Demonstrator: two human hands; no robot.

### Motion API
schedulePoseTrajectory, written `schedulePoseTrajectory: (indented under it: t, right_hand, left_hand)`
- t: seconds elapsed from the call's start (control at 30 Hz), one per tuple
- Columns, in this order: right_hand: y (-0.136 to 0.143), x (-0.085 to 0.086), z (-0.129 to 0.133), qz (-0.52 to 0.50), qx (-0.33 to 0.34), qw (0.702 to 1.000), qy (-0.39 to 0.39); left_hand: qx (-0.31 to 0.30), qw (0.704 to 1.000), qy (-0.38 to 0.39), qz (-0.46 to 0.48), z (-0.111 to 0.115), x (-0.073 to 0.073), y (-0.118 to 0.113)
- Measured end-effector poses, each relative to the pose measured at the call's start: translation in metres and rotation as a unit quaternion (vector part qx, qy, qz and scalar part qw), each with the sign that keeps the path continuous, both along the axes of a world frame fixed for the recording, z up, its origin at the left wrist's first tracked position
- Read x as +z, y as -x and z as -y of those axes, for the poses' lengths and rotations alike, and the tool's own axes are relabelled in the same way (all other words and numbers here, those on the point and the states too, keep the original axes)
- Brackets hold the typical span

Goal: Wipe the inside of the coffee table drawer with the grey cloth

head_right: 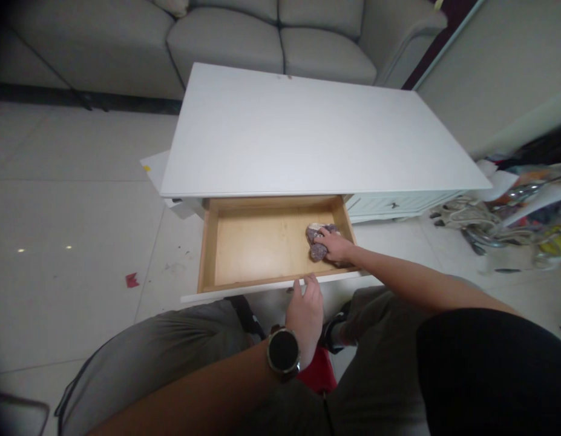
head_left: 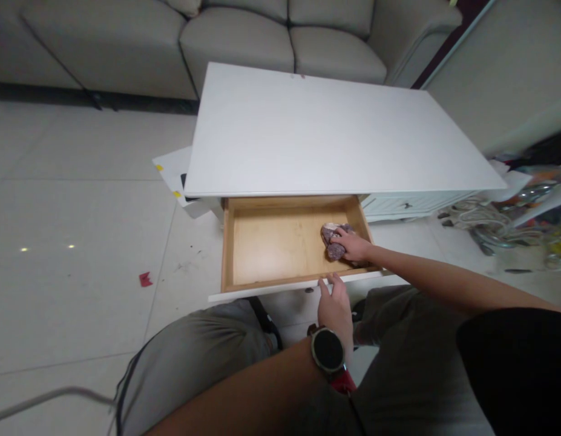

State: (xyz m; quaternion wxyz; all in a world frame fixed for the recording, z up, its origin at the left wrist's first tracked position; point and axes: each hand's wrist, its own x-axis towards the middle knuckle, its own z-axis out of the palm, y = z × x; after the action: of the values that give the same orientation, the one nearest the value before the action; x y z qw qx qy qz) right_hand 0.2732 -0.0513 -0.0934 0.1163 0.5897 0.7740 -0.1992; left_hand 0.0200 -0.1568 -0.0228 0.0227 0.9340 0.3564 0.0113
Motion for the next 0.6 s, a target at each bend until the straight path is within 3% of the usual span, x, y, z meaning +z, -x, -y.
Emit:
schedulePoseTrajectory:
  t: [0.13, 0.23, 0.3, 0.47, 0.6]
  right_hand:
    - [-0.010, 0.005, -0.004, -0.031, -0.027, 0.997, 0.066]
    - [-0.013, 0.005, -0.002, -0.068, -0.014, 0.990, 0.127]
    - [-0.005, 0.005, -0.001, -0.079, 0.001, 0.989, 0.126]
    - [0.044, 0.001, -0.008, -0.036, 0.073, 0.993, 0.082]
    - [0.095, -0.007, -0.030, -0.032, 0.144, 0.987, 0.059]
  left_hand:
    - [-0.008, 1.000, 0.006, -0.014, -0.001, -0.001, -0.001]
    - [-0.021, 0.999, 0.015, -0.025, -0.002, -0.003, -0.002]
    - [-0.033, 0.999, 0.021, -0.037, -0.003, -0.003, -0.002]
    - [-0.043, 0.996, 0.054, -0.050, -0.008, 0.000, -0.002]
    - [-0.040, 0.995, 0.070, -0.052, -0.009, 0.000, -0.002]
